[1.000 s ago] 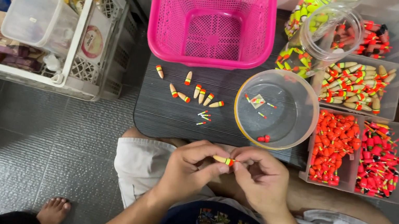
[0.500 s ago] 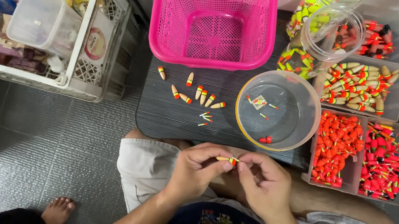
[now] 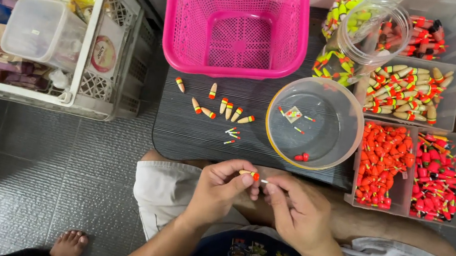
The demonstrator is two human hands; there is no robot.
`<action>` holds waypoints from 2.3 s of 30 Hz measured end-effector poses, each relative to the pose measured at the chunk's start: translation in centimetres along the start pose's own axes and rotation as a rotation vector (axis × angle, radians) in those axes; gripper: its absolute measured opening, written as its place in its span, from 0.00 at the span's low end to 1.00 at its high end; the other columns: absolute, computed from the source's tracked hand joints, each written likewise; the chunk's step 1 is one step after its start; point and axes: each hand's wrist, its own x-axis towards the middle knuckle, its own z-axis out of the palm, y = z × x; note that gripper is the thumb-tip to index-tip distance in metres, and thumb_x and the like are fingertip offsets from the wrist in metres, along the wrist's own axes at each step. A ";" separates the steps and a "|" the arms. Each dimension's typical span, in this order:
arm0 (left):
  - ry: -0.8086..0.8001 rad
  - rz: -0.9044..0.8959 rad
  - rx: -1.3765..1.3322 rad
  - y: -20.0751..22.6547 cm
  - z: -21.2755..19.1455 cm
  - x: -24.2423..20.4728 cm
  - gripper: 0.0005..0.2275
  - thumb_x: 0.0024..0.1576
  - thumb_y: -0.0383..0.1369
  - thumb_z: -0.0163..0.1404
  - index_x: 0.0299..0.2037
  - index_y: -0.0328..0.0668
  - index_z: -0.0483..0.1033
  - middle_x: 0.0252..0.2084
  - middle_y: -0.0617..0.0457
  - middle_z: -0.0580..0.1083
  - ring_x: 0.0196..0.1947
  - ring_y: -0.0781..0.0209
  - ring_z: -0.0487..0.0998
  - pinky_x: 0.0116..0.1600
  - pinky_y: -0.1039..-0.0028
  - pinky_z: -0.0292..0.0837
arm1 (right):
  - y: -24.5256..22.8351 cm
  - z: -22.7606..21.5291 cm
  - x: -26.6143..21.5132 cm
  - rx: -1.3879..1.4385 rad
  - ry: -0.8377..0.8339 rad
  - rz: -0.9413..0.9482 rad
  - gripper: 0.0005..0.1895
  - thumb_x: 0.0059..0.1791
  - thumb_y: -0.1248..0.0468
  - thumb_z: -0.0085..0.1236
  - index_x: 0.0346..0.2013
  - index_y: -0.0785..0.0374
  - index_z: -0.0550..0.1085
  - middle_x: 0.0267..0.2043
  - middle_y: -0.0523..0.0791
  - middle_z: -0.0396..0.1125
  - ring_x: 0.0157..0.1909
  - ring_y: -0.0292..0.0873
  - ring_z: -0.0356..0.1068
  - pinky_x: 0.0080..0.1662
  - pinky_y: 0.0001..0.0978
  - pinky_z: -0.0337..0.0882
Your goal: Assembling small fishing floats by attaching red tips to yellow and white bodies.
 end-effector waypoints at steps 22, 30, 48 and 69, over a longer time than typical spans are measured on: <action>-0.149 0.439 0.666 3.3 0.1 -0.2 0.04 0.54 0.30 0.55 0.35 0.38 0.78 0.33 0.52 0.78 0.31 0.63 0.78 0.38 0.77 0.73 | 0.0 -1.1 -0.5 0.291 -0.149 0.275 0.04 0.45 0.68 0.53 0.27 0.62 0.75 0.15 0.42 0.69 0.13 0.32 0.69 0.21 0.17 0.70; -0.157 0.325 0.687 3.3 0.6 -0.5 0.04 0.53 0.30 0.55 0.35 0.40 0.79 0.33 0.53 0.78 0.32 0.65 0.78 0.41 0.79 0.74 | 0.7 -1.5 -0.8 -0.098 -0.089 -0.191 0.03 0.46 0.65 0.52 0.34 0.59 0.73 0.20 0.35 0.70 0.19 0.35 0.68 0.29 0.27 0.69; -0.117 0.372 0.714 4.2 2.0 -0.7 0.04 0.53 0.29 0.56 0.35 0.39 0.78 0.33 0.53 0.77 0.32 0.64 0.77 0.40 0.78 0.73 | -0.4 -1.4 -0.3 -0.001 -0.093 -0.216 0.09 0.52 0.65 0.42 0.29 0.65 0.68 0.26 0.45 0.62 0.24 0.43 0.60 0.31 0.31 0.61; -0.159 0.551 0.906 3.9 3.1 -0.2 0.03 0.54 0.30 0.53 0.32 0.40 0.77 0.29 0.54 0.76 0.27 0.62 0.76 0.36 0.76 0.71 | 0.2 -1.6 -2.0 0.305 -0.102 0.132 0.15 0.54 0.61 0.40 0.23 0.60 0.66 0.20 0.38 0.56 0.24 0.35 0.55 0.31 0.26 0.59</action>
